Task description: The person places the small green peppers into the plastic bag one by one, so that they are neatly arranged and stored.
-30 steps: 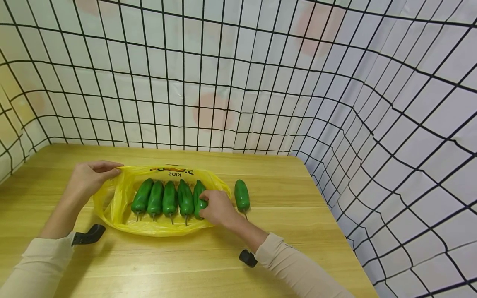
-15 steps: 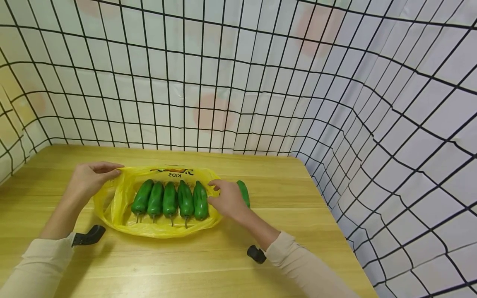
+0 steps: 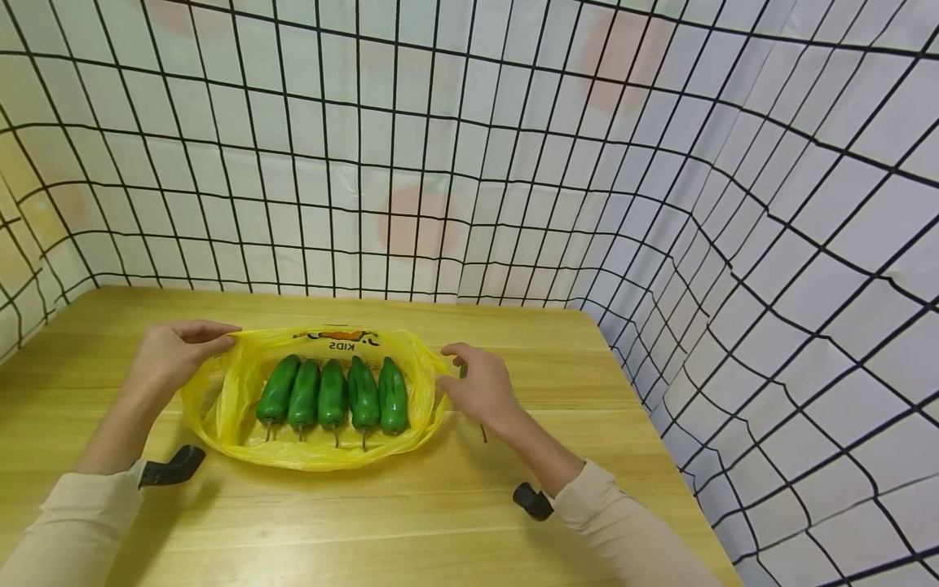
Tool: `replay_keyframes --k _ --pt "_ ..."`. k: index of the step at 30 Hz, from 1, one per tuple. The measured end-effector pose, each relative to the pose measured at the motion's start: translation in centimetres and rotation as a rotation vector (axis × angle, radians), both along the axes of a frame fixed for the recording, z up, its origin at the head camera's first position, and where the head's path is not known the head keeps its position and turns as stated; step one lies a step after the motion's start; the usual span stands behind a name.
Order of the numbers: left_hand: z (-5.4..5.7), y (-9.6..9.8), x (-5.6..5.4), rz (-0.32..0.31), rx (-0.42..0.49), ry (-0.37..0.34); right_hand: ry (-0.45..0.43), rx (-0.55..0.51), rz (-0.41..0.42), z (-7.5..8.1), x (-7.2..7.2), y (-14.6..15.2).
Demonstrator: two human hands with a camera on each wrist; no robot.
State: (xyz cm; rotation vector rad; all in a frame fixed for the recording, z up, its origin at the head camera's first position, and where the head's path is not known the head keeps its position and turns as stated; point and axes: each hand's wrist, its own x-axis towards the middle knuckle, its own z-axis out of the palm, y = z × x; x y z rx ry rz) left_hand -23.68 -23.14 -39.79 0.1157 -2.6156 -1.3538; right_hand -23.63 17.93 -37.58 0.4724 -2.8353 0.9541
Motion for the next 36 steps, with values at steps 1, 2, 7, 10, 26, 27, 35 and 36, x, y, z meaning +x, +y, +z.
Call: replay_keyframes --k 1,2,7,10,26,27,35,36 --pt "0.0 0.0 0.0 0.001 0.004 0.001 0.004 -0.003 -0.001 -0.1 0.0 0.3" --pt "-0.1 0.0 0.0 0.0 0.006 0.001 0.009 -0.003 -0.001 -0.2 -0.1 0.5" --pt "-0.1 0.0 0.0 0.005 0.01 -0.003 0.007 -0.005 -0.024 -0.7 -0.2 1.7" --pt "0.0 0.0 0.0 0.008 0.004 -0.008 -0.005 -0.011 -0.049 -1.0 -0.3 2.4" --pt "0.0 -0.1 -0.1 0.01 0.008 -0.01 -0.062 0.012 -0.108 -3.4 -1.4 4.4" --pt "0.0 -0.1 -0.1 0.011 0.006 -0.009 -0.071 0.017 -0.112 -3.5 -1.5 4.4" --pt "0.0 0.0 0.0 0.011 -0.006 0.003 -0.109 0.03 -0.125 -4.3 -1.8 4.3" --pt "0.0 0.0 0.0 0.011 -0.008 0.004 -0.108 0.028 -0.126 -4.4 -1.8 4.2"
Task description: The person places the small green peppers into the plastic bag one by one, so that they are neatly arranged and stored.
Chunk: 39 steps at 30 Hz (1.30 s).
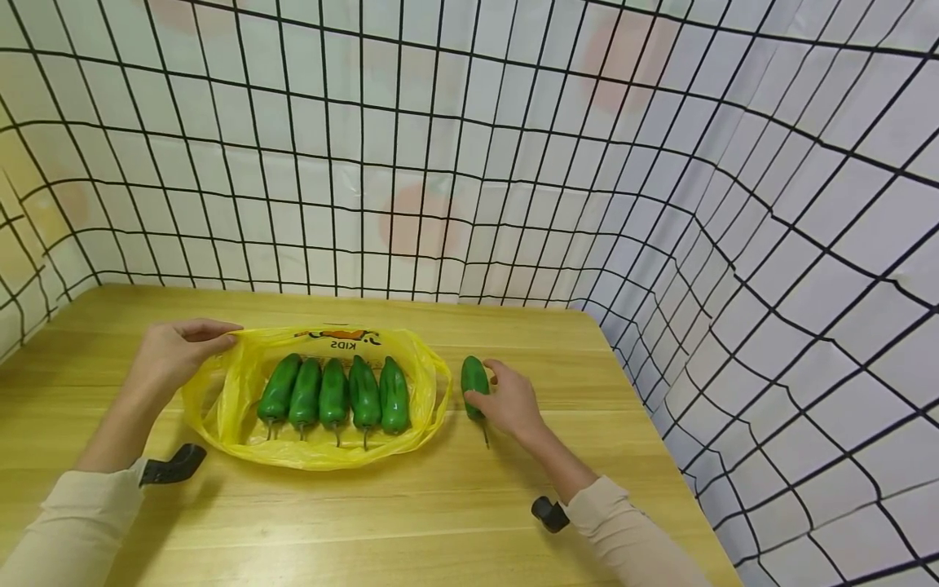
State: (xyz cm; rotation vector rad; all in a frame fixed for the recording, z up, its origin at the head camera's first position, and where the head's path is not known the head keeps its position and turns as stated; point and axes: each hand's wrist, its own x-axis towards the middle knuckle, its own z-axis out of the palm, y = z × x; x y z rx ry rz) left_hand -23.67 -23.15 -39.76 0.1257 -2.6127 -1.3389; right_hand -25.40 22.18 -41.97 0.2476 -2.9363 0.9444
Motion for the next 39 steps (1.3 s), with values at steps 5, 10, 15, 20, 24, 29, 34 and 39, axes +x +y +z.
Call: replay_keyframes --k 5,10,15,20,24,29,34,39 --pt "0.0 0.0 0.0 -0.003 0.003 0.002 0.005 -0.003 -0.007 -0.4 -0.2 -0.2" --pt "0.0 0.0 0.0 -0.004 0.008 0.001 0.007 -0.009 -0.02 -1.0 -0.4 -0.2" --pt "-0.1 0.0 0.0 -0.004 0.011 0.004 0.003 -0.026 -0.019 -1.3 -0.4 -0.3" --pt "-0.1 0.0 0.0 -0.005 0.008 0.006 0.006 -0.036 -0.015 -1.3 -0.4 -0.5" --pt "-0.1 0.1 0.0 -0.002 0.003 0.003 0.005 -0.036 -0.019 -1.3 -0.3 -0.6" --pt "0.0 0.0 0.0 -0.004 0.004 -0.001 0.006 -0.046 -0.017 -1.4 -0.4 -0.6" --pt "0.0 0.0 0.0 -0.011 0.021 -0.003 0.016 -0.034 -0.023 -1.5 -0.6 -0.5" --pt "0.0 0.0 0.0 -0.015 0.021 -0.002 0.035 -0.016 -0.017 -1.5 -0.7 -0.3"
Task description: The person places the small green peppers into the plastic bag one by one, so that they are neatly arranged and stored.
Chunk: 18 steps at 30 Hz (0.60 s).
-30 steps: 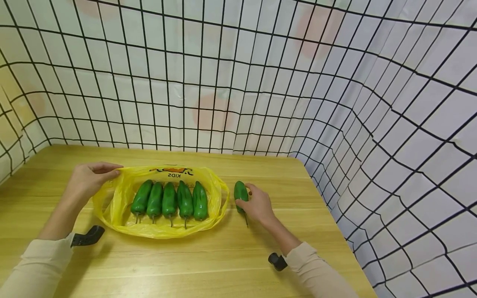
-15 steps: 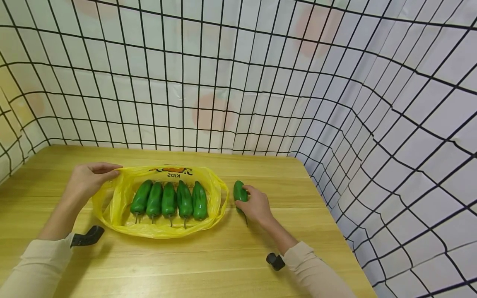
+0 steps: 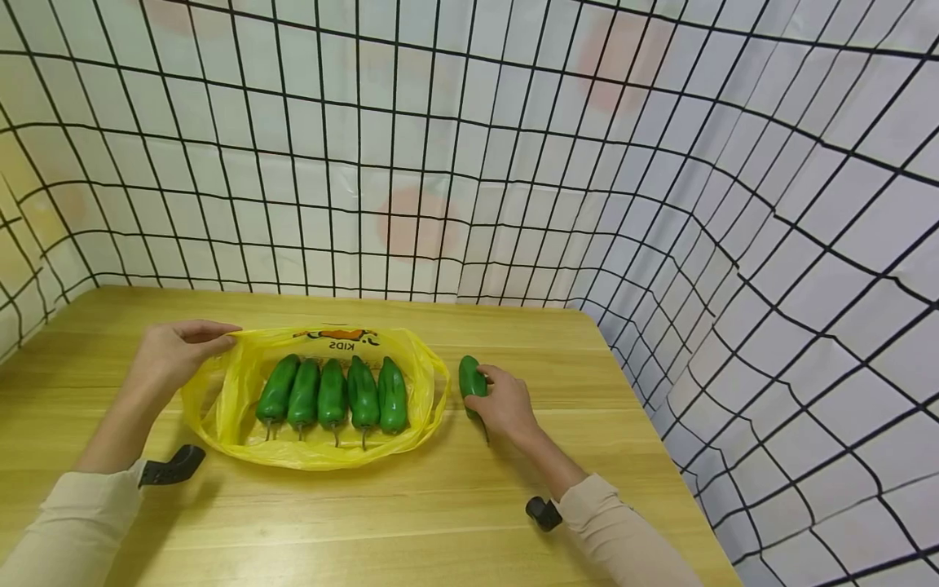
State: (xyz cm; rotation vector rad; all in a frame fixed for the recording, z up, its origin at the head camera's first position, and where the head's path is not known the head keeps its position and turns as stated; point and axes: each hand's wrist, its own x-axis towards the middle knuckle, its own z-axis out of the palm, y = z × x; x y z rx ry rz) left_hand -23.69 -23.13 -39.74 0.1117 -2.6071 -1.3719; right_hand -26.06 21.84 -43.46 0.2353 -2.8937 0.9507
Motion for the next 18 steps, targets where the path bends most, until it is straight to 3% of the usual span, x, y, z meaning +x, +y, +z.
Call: replay_keyframes --k 18 --pt "-0.13 0.0 -0.04 0.0 0.004 0.004 -0.007 -0.053 0.023 -0.2 -0.05 0.2"
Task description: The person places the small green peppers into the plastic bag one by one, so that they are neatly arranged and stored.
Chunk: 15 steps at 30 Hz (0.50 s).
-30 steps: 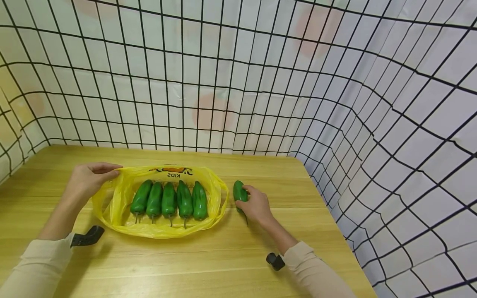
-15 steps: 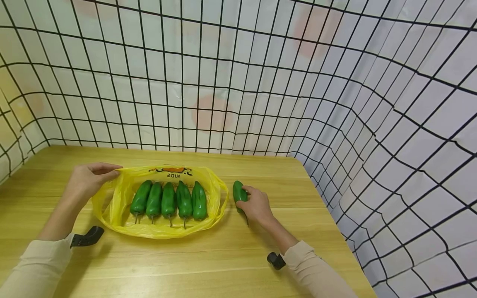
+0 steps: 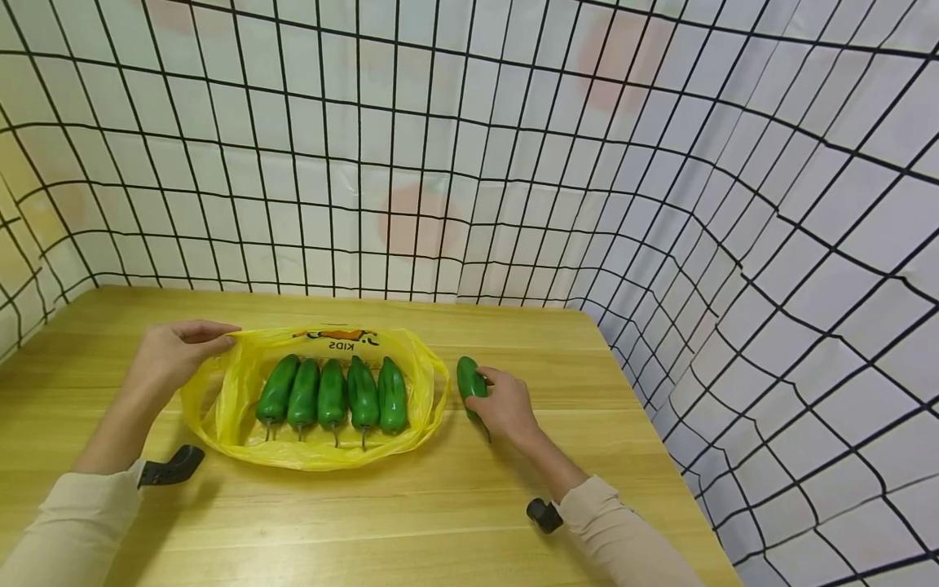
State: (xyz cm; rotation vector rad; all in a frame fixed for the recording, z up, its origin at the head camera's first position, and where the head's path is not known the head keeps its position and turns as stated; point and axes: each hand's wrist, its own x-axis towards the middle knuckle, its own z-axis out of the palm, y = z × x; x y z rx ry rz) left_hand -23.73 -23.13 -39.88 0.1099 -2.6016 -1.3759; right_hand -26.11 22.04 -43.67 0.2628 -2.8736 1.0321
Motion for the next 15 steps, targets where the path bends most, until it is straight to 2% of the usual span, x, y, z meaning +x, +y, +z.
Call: replay_keyframes --k 15 --pt "0.08 0.0 -0.05 0.007 -0.03 0.009 0.016 0.034 -0.022 0.0 0.05 -0.12"
